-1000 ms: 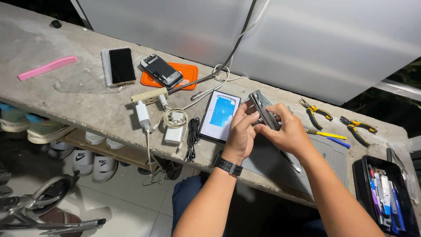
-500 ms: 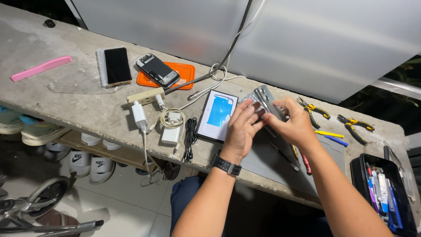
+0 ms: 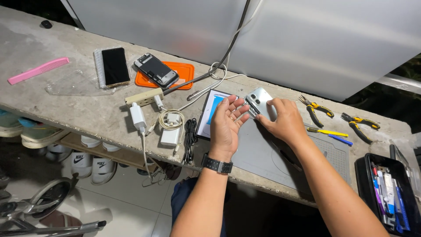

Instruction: Clearing a cluttered workbench by sorting and placing tools and electronic parts into a storage container.

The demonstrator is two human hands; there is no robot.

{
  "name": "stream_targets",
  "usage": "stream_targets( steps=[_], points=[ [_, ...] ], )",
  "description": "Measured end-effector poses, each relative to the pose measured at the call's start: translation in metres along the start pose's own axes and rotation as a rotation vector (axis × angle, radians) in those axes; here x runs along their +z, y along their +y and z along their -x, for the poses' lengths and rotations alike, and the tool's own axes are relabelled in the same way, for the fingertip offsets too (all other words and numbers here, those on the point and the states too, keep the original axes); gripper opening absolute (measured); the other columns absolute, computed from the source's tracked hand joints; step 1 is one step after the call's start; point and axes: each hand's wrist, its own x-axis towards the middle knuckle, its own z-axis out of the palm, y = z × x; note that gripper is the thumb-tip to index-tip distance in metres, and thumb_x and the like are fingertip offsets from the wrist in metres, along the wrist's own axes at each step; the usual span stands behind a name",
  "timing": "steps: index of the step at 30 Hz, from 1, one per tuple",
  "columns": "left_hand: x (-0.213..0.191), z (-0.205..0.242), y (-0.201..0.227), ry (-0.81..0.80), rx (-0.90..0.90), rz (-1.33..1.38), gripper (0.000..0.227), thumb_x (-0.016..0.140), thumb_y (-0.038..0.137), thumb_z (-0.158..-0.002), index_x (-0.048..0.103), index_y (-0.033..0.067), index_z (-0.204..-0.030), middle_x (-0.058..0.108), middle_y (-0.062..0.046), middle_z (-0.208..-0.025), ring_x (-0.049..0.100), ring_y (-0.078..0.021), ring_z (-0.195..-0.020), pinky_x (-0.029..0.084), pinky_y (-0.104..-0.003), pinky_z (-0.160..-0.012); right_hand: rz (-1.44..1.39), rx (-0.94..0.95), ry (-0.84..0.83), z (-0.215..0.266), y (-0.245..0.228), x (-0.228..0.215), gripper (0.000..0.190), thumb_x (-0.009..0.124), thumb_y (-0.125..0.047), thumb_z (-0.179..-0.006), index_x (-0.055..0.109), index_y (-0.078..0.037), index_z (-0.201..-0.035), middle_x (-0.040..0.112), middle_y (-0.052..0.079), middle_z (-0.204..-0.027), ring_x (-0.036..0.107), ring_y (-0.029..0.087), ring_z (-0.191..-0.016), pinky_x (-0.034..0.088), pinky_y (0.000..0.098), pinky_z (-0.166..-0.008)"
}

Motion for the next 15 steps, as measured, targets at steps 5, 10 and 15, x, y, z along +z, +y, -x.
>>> stream_targets(
  steps=[5,10,15],
  points=[
    [-0.005,-0.005,0.006,0.010,0.018,-0.025,0.051,0.065,0.051,-0.102,0.065,0.0112,-0.134,0.073,-0.012,-0.125,0.076,-0.0267,-0.110,0.063,-0.038,-0.090,0.014,0.014,-0.142,0.006,-0.021,-0.026,0.073,0.091,-0.049,-0.085,0.068,-0.010,-0.142,0.068,0.030,-0.140,0.064,0.045,-0.138,0.054,0.0611,-0.109],
    [-0.006,-0.004,0.021,0.091,0.052,-0.091,0.044,0.066,0.042,-0.101,0.067,0.0090,-0.130,0.074,-0.012,-0.119,0.077,-0.0246,-0.104,0.063,-0.035,-0.087,0.016,0.029,-0.175,0.001,-0.019,-0.022,0.073,0.090,-0.045,-0.085,0.063,-0.009,-0.142,0.070,0.031,-0.134,0.067,0.047,-0.133,0.056,0.0599,-0.106],
    [-0.008,-0.001,0.028,0.125,0.075,-0.134,0.042,0.070,0.037,-0.099,0.069,0.0078,-0.129,0.077,-0.013,-0.117,0.078,-0.0236,-0.100,0.065,-0.033,-0.084,0.014,0.082,-0.143,-0.003,-0.032,-0.026,0.069,0.091,-0.043,-0.083,0.066,-0.009,-0.138,0.073,0.029,-0.126,0.072,0.043,-0.122,0.060,0.0553,-0.097]
  ],
)
